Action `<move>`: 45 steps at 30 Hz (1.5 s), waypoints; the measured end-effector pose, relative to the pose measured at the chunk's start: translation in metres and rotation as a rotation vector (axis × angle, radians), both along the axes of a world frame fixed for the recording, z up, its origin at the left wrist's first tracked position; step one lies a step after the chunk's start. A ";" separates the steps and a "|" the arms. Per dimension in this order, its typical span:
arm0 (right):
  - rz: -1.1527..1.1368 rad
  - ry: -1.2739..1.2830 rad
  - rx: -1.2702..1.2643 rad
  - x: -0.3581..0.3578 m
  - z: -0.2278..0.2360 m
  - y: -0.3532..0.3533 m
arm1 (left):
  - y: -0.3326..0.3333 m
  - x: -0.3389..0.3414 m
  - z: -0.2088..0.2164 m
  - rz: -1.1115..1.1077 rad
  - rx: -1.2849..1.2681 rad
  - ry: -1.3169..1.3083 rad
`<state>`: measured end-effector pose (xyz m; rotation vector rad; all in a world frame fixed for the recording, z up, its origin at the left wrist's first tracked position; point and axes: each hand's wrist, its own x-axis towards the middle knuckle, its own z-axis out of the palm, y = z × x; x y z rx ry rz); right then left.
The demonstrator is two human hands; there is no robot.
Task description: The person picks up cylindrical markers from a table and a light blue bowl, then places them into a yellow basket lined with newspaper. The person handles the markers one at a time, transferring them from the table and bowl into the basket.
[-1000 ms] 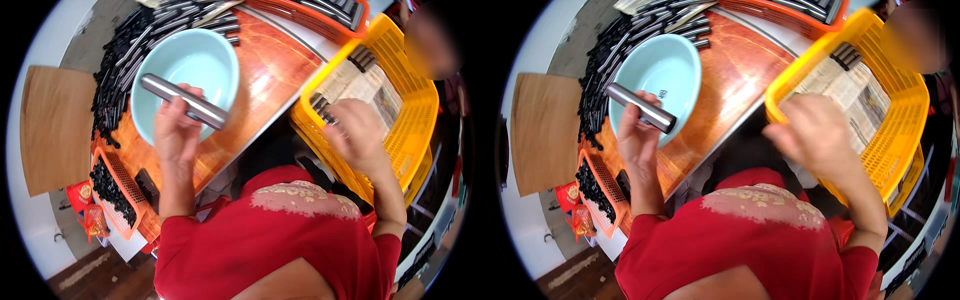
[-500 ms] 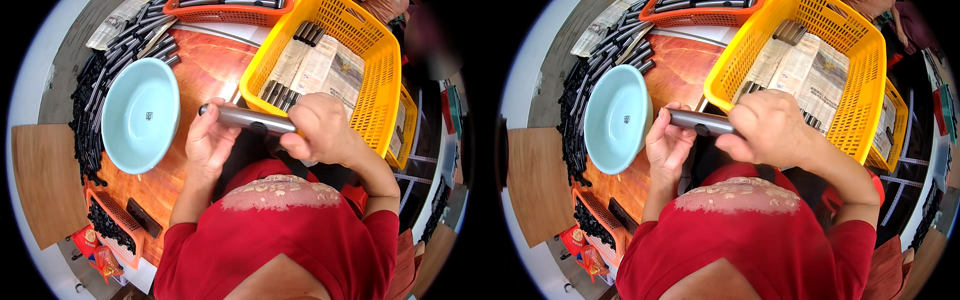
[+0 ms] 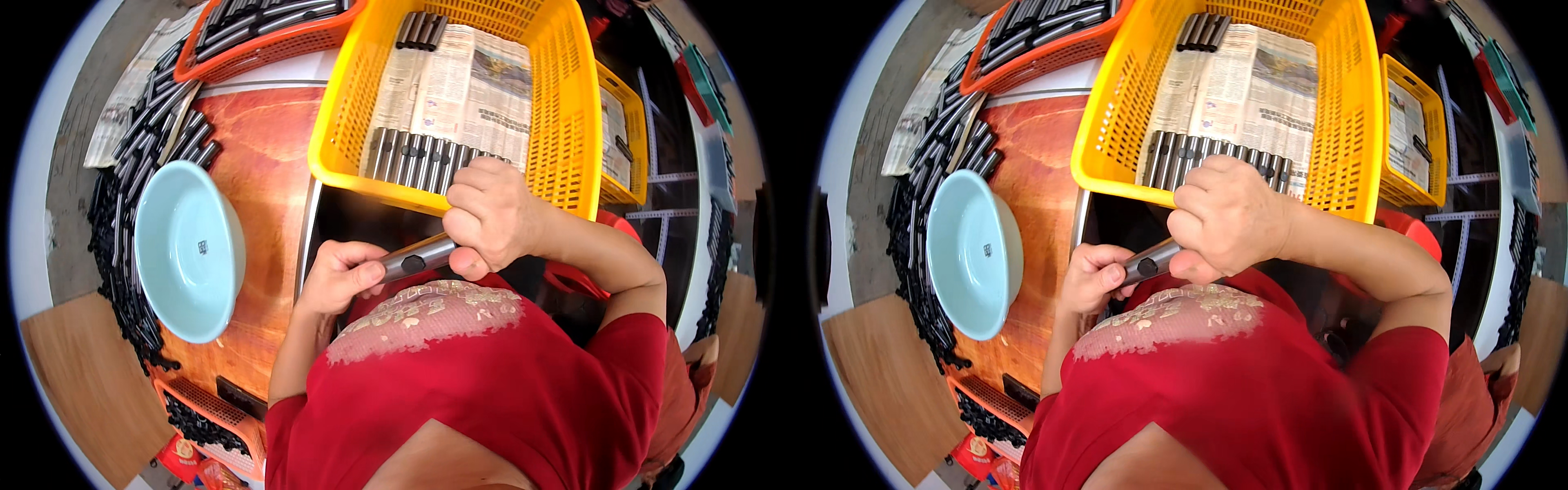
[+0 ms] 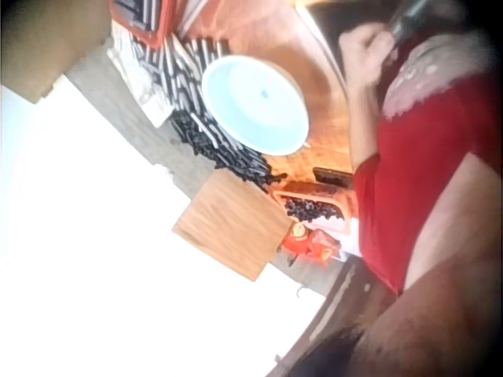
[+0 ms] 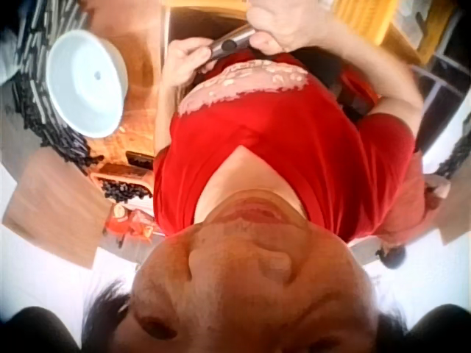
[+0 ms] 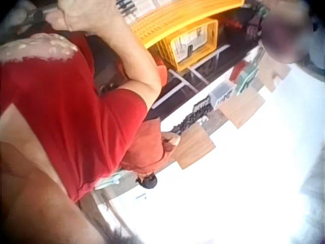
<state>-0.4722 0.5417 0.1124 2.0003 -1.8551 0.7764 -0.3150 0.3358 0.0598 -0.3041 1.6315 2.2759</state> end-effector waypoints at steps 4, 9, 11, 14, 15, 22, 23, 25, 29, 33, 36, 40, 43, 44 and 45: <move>-0.243 -0.261 -0.016 0.013 -0.023 0.005 | 0.004 0.001 0.000 0.055 -0.298 0.113; -0.345 -0.573 0.120 0.021 -0.034 0.004 | 0.010 0.005 0.000 0.126 -0.471 0.165; -0.390 -0.702 0.154 0.023 -0.031 0.002 | 0.011 0.004 0.003 0.147 -0.562 0.222; -0.444 -0.801 0.184 0.023 -0.029 -0.003 | 0.015 0.000 0.006 0.190 -0.623 0.281; -0.459 -0.823 0.189 0.022 -0.029 -0.004 | 0.016 -0.001 0.007 0.201 -0.635 0.290; -0.418 -0.974 0.127 -0.005 -0.001 -0.016 | 0.033 -0.025 0.002 0.450 -0.733 0.429; -0.420 -0.969 0.145 -0.006 0.005 -0.017 | 0.036 -0.032 0.008 0.434 -0.737 0.456; -0.453 -0.952 0.163 -0.012 0.015 -0.018 | 0.040 -0.041 0.011 0.387 -0.706 0.502; -0.442 -0.917 0.203 -0.063 0.020 -0.008 | 0.037 -0.049 -0.005 0.301 -0.753 0.653; -0.644 -0.857 0.537 -0.133 0.004 0.026 | 0.020 -0.029 -0.023 0.344 -0.674 0.542; -0.843 -1.045 0.876 -0.174 -0.066 0.051 | 0.006 -0.012 -0.024 0.390 -0.643 0.398; -1.068 -1.111 1.032 -0.181 -0.146 0.063 | -0.005 0.003 -0.024 0.539 -0.591 0.308; -1.087 -1.019 1.215 -0.182 -0.169 0.053 | -0.008 0.012 -0.013 0.570 -0.622 0.294; -1.087 -1.055 1.212 -0.178 -0.175 0.053 | -0.009 0.014 -0.008 0.572 -0.619 0.283; -1.086 -1.088 1.208 -0.172 -0.183 0.054 | -0.011 0.015 -0.005 0.576 -0.615 0.274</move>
